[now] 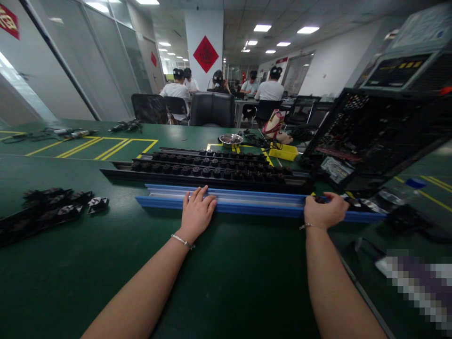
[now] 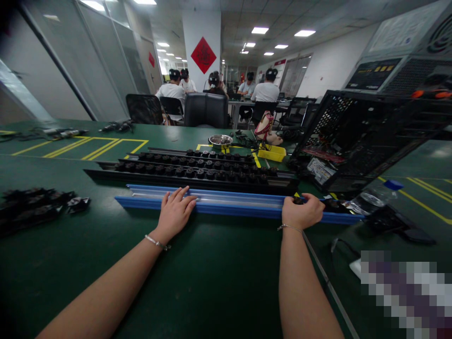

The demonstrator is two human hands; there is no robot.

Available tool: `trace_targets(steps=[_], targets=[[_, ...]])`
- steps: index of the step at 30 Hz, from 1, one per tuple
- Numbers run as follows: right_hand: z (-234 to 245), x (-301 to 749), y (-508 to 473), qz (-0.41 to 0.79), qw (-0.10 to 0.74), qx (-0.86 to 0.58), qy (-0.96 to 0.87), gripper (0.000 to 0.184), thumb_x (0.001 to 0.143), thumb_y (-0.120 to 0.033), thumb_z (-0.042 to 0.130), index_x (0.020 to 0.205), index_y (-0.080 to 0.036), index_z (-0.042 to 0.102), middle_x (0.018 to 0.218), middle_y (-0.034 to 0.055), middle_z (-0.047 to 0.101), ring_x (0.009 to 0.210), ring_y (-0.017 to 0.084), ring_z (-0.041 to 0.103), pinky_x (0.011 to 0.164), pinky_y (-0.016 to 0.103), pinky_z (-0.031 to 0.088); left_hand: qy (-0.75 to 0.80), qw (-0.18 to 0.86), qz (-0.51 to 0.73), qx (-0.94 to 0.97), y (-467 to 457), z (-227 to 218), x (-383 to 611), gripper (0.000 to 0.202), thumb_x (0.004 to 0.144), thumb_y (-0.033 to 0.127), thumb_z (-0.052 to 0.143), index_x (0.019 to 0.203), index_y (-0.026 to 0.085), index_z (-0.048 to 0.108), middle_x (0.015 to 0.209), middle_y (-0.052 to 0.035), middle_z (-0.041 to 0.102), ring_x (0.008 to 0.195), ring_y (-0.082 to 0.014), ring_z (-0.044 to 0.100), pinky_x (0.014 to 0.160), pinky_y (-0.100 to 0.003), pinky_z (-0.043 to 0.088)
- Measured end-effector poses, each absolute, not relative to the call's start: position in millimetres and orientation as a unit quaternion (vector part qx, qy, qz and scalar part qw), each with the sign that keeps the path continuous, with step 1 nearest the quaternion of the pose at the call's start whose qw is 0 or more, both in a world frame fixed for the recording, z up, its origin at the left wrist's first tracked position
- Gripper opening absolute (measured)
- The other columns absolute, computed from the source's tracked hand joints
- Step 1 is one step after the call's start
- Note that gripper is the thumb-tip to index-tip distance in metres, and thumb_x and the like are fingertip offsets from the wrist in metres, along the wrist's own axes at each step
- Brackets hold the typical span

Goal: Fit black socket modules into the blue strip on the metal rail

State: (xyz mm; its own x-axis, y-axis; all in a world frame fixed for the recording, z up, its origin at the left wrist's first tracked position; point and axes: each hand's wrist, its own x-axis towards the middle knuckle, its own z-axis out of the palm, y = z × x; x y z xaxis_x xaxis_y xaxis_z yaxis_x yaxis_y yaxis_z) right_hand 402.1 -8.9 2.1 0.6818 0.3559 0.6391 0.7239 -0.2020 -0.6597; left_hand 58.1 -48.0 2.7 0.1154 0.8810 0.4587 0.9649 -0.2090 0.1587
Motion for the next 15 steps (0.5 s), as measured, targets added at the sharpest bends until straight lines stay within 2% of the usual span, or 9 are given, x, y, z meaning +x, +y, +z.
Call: trace_targets(steps=[15], targets=[[-5.7,390.9,-5.1,-0.207,0.504,-0.740,-0.395,0.023,0.056,-0.024,0.056,0.079,-0.021,0.053,0.083,0.0041,0.052,0.088,0.025,0.052,0.079,0.038,0.043,-0.623,0.086,-0.239,-0.740,-47.6,2.9,58.4,0.037,0.090,0.042,0.033,0.106,0.031,0.064,0.137,-0.0033,0.048,0.128,-0.0237,0.038,0.108,-0.048,0.022]])
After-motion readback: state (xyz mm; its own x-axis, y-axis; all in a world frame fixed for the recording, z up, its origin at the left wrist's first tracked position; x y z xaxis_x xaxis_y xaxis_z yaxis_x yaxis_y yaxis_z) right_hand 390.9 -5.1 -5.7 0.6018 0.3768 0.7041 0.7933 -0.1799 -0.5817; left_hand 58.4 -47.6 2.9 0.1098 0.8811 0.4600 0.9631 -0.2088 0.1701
